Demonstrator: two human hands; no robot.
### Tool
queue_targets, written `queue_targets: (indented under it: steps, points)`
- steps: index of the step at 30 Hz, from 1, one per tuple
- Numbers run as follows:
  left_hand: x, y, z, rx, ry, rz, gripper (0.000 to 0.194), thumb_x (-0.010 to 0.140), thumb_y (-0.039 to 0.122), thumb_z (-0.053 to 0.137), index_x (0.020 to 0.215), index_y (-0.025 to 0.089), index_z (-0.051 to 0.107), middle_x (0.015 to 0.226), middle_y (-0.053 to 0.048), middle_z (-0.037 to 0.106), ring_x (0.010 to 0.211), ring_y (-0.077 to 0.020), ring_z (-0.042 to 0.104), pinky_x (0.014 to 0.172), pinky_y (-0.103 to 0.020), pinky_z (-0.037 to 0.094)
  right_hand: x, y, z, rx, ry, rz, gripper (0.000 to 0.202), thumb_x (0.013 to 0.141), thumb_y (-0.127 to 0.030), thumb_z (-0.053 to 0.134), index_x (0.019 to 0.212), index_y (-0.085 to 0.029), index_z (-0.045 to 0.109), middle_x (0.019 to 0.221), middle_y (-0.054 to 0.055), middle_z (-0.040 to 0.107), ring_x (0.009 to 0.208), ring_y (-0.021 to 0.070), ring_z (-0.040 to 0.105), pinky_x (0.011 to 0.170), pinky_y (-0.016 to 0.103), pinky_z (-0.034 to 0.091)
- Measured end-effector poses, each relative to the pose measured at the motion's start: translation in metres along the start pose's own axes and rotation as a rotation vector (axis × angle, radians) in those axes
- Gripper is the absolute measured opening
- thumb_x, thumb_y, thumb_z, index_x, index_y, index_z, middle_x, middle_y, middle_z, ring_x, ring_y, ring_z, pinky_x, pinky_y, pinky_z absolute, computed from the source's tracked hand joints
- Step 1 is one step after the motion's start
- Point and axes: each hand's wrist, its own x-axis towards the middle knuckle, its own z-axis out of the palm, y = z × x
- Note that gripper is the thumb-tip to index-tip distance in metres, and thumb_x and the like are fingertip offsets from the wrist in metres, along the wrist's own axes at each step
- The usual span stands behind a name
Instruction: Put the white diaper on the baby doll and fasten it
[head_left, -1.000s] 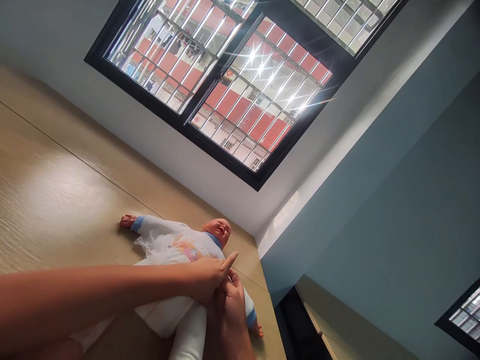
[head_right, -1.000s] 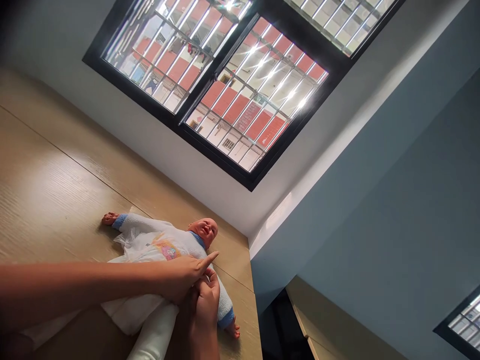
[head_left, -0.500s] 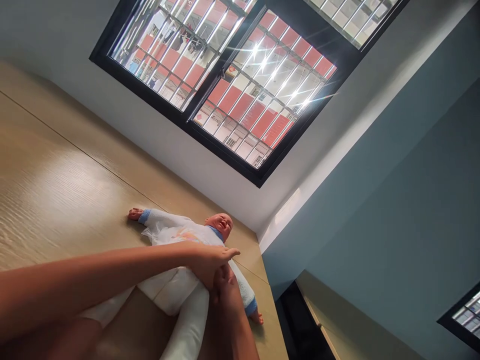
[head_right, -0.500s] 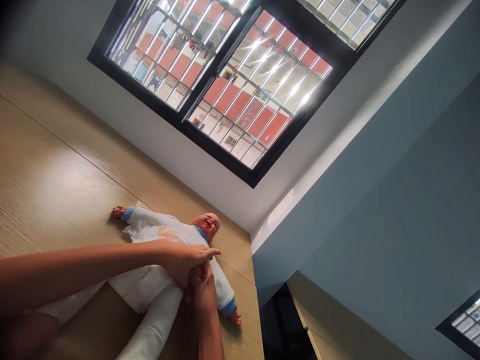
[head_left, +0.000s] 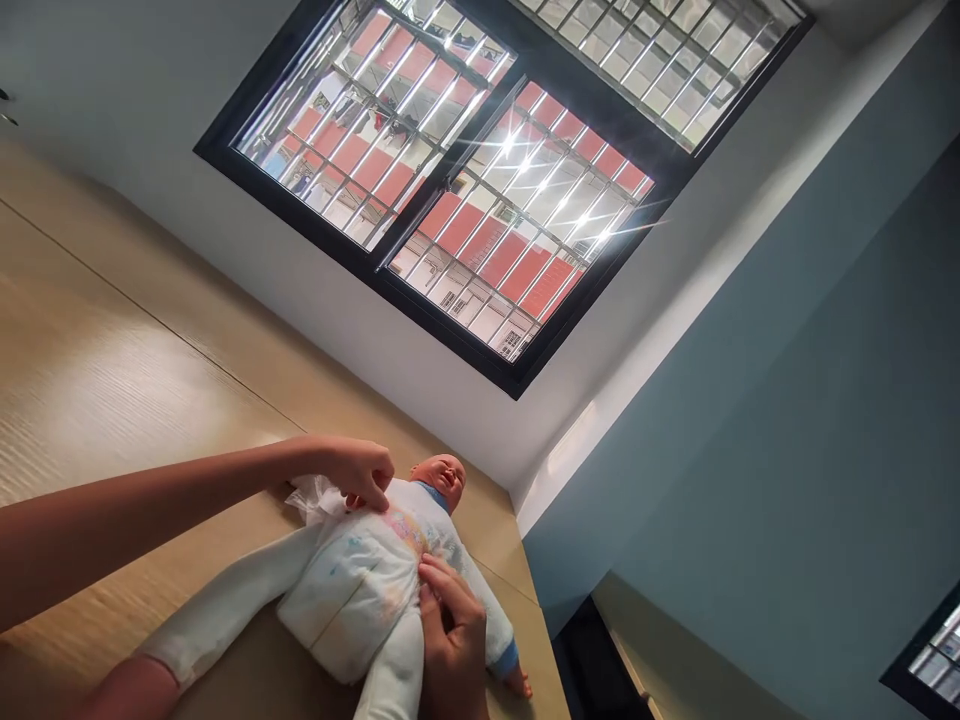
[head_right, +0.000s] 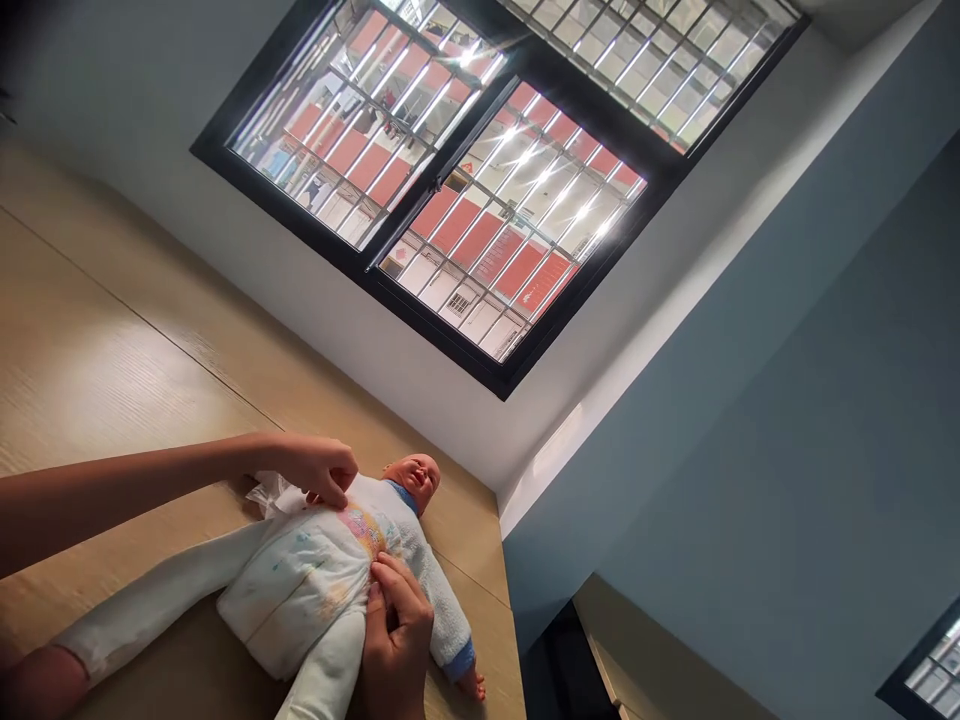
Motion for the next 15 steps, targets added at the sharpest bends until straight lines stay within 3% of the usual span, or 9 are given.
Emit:
queue_targets:
  steps: [3, 6, 8, 12, 15]
  points:
    - [0.003, 0.002, 0.001, 0.004, -0.065, -0.025, 0.036, 0.068, 0.048, 0.076, 0.075, 0.015, 0.063, 0.067, -0.002, 0.069, 0.06, -0.0163, 0.062, 0.054, -0.023, 0.046, 0.002, -0.009, 0.002, -0.08, -0.088, 0.019, 0.025, 0.091, -0.032, 0.058, 0.101, -0.025, 0.08, 0.111, 0.007, 0.076, 0.104, 0.0271, 0.068, 0.097, 0.036, 0.049]
    - [0.006, 0.005, 0.002, 0.03, -0.078, -0.056, 0.037, 0.062, 0.048, 0.08, 0.074, 0.017, 0.063, 0.066, -0.002, 0.069, 0.058, -0.0173, 0.062, 0.051, -0.024, 0.047, 0.004, -0.014, 0.003, -0.157, -0.204, 0.046, 0.027, 0.093, -0.032, 0.053, 0.097, -0.024, 0.079, 0.092, 0.005, 0.077, 0.082, 0.0238, 0.068, 0.077, 0.031, 0.051]
    - [0.006, 0.005, 0.004, 0.025, -0.081, -0.078, 0.036, 0.062, 0.047, 0.08, 0.073, 0.018, 0.063, 0.065, -0.001, 0.068, 0.057, -0.0176, 0.062, 0.051, -0.025, 0.047, 0.005, -0.012, 0.004, -0.153, -0.217, 0.068, 0.026, 0.092, -0.034, 0.054, 0.093, -0.023, 0.078, 0.085, 0.004, 0.075, 0.077, 0.0226, 0.066, 0.072, 0.029, 0.049]
    - [0.002, 0.01, 0.007, -0.023, -0.091, -0.156, 0.035, 0.064, 0.047, 0.081, 0.07, 0.017, 0.064, 0.063, -0.002, 0.068, 0.059, -0.0178, 0.064, 0.055, -0.025, 0.049, 0.009, 0.002, 0.002, 0.027, 0.001, 0.147, 0.021, 0.081, -0.039, 0.068, 0.084, -0.021, 0.078, 0.092, 0.008, 0.077, 0.091, 0.0261, 0.068, 0.084, 0.031, 0.051]
    - [0.0, 0.019, 0.011, -0.055, -0.106, -0.187, 0.035, 0.065, 0.047, 0.08, 0.069, 0.017, 0.064, 0.063, -0.002, 0.068, 0.06, -0.0181, 0.065, 0.055, -0.025, 0.05, 0.018, 0.003, -0.007, 0.099, 0.136, 0.23, 0.02, 0.074, -0.038, 0.075, 0.081, -0.019, 0.077, 0.068, 0.004, 0.071, 0.062, 0.0196, 0.062, 0.062, 0.028, 0.051]
